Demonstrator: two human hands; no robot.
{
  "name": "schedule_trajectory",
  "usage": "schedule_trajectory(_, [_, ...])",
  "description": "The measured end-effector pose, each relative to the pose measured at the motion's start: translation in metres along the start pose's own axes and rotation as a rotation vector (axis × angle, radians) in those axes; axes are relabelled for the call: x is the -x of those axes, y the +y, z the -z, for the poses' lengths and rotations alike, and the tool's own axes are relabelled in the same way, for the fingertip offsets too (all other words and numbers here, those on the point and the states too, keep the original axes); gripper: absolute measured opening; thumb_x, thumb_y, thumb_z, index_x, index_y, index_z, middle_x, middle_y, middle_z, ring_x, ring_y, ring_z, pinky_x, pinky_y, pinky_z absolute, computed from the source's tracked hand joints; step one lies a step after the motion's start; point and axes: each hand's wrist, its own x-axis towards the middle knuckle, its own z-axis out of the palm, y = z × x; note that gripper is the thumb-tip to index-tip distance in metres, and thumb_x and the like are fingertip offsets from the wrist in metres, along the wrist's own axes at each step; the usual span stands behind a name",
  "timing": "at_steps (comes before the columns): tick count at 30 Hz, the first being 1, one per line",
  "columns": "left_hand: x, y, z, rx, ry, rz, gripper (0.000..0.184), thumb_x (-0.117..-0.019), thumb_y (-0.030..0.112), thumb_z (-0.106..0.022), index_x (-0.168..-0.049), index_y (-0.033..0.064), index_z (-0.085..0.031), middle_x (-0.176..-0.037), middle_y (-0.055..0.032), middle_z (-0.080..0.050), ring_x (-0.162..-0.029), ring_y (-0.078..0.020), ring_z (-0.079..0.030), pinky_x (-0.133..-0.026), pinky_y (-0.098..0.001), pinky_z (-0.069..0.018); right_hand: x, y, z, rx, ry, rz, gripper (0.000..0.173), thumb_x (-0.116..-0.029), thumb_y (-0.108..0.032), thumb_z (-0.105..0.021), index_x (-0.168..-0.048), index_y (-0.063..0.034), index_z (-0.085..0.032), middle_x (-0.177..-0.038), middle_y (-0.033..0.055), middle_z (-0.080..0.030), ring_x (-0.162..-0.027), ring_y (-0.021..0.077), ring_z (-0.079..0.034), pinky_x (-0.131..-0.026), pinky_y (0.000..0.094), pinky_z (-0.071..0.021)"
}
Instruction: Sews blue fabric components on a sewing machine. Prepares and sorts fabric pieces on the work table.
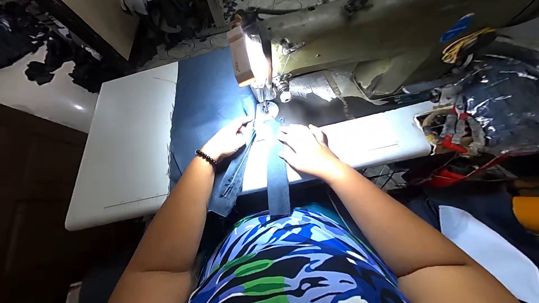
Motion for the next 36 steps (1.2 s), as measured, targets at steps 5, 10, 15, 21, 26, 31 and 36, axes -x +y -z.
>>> schedule_trajectory(5, [-0.012,0.022,-0.003,-0.138,0.081,0.143,0.047,-0.1087,0.017,-0.046,-0.155,0.0064,-0.042,-0.116,-0.0224,-0.065,-0.104,-0.0320,-0.064,-0.097,-0.0502,-0.0484,-0.024,0.004,-0.006,-0.076,0.015,0.030,0.051,-0.1007,-0.046,-0.050,-0.138,-0.0144,-0.064,-0.155,0.0045,-0.052,-0.149,0.0225,-0.039,-0.124,0.0598,-0.0172])
schedule_trajectory(10, [0.029,0.025,-0.017,-0.083,0.090,-0.020,0.038,-0.0965,0.000,-0.060,-0.132,0.0131,-0.057,-0.119,-0.0094,-0.063,-0.091,-0.0175,-0.065,-0.079,-0.0379,-0.0565,-0.013,0.009,-0.011,-0.030,0.068,0.127,0.047,-0.1026,-0.043,-0.047,-0.141,-0.0226,-0.064,-0.152,0.0043,-0.055,-0.147,0.0258,-0.044,-0.122,0.0610,-0.0226])
schedule_trajectory(15, [0.052,0.016,-0.024,-0.016,0.024,0.061,0.068,-0.0898,0.003,-0.073,-0.152,0.0161,-0.050,-0.137,-0.0151,-0.052,-0.105,-0.0220,-0.062,-0.085,-0.0387,-0.0561,-0.018,0.012,-0.017,-0.009,0.073,0.205,0.046,-0.1019,-0.046,-0.045,-0.141,-0.0292,-0.064,-0.152,0.0051,-0.055,-0.147,0.0268,-0.044,-0.120,0.0644,-0.0232])
schedule_trajectory(21, [0.028,0.026,-0.025,-0.153,-0.023,0.109,0.068,-0.0952,0.010,-0.051,-0.161,0.0151,-0.034,-0.158,-0.0114,-0.047,-0.138,-0.0282,-0.053,-0.111,-0.0516,-0.0430,-0.019,0.012,-0.017,-0.012,0.077,0.205,0.049,-0.1026,-0.049,-0.042,-0.141,-0.0288,-0.063,-0.151,0.0043,-0.055,-0.146,0.0271,-0.044,-0.119,0.0658,-0.0232])
schedule_trajectory(26, [0.009,0.036,-0.033,-0.307,0.127,0.163,0.047,-0.1073,0.021,-0.050,-0.153,0.0169,-0.040,-0.116,-0.0193,-0.070,-0.099,-0.0381,-0.071,-0.087,-0.0577,-0.0545,-0.018,0.014,-0.019,-0.022,0.096,0.193,0.047,-0.1022,-0.047,-0.044,-0.140,-0.0283,-0.064,-0.151,0.0055,-0.055,-0.145,0.0261,-0.045,-0.121,0.0625,-0.0231])
schedule_trajectory(31, [0.016,0.026,-0.032,-0.239,0.140,0.068,0.015,-0.1056,0.015,-0.054,-0.118,0.0092,-0.059,-0.091,-0.0121,-0.066,-0.083,-0.0279,-0.066,-0.075,-0.0493,-0.0527,-0.018,0.012,-0.017,-0.024,0.071,0.185,0.048,-0.1015,-0.048,-0.045,-0.139,-0.0259,-0.065,-0.153,0.0062,-0.053,-0.149,0.0276,-0.041,-0.121,0.0625,-0.0217])
schedule_trajectory(36, [0.025,0.035,-0.029,-0.241,-0.001,0.092,0.055,-0.1064,0.018,-0.053,-0.159,0.0135,-0.038,-0.155,-0.0127,-0.050,-0.138,-0.0296,-0.053,-0.114,-0.0498,-0.0406,-0.016,0.012,-0.018,-0.025,0.096,0.206,0.048,-0.1041,-0.044,-0.041,-0.140,-0.0228,-0.064,-0.153,0.0046,-0.054,-0.149,0.0268,-0.041,-0.121,0.0642,-0.0218])
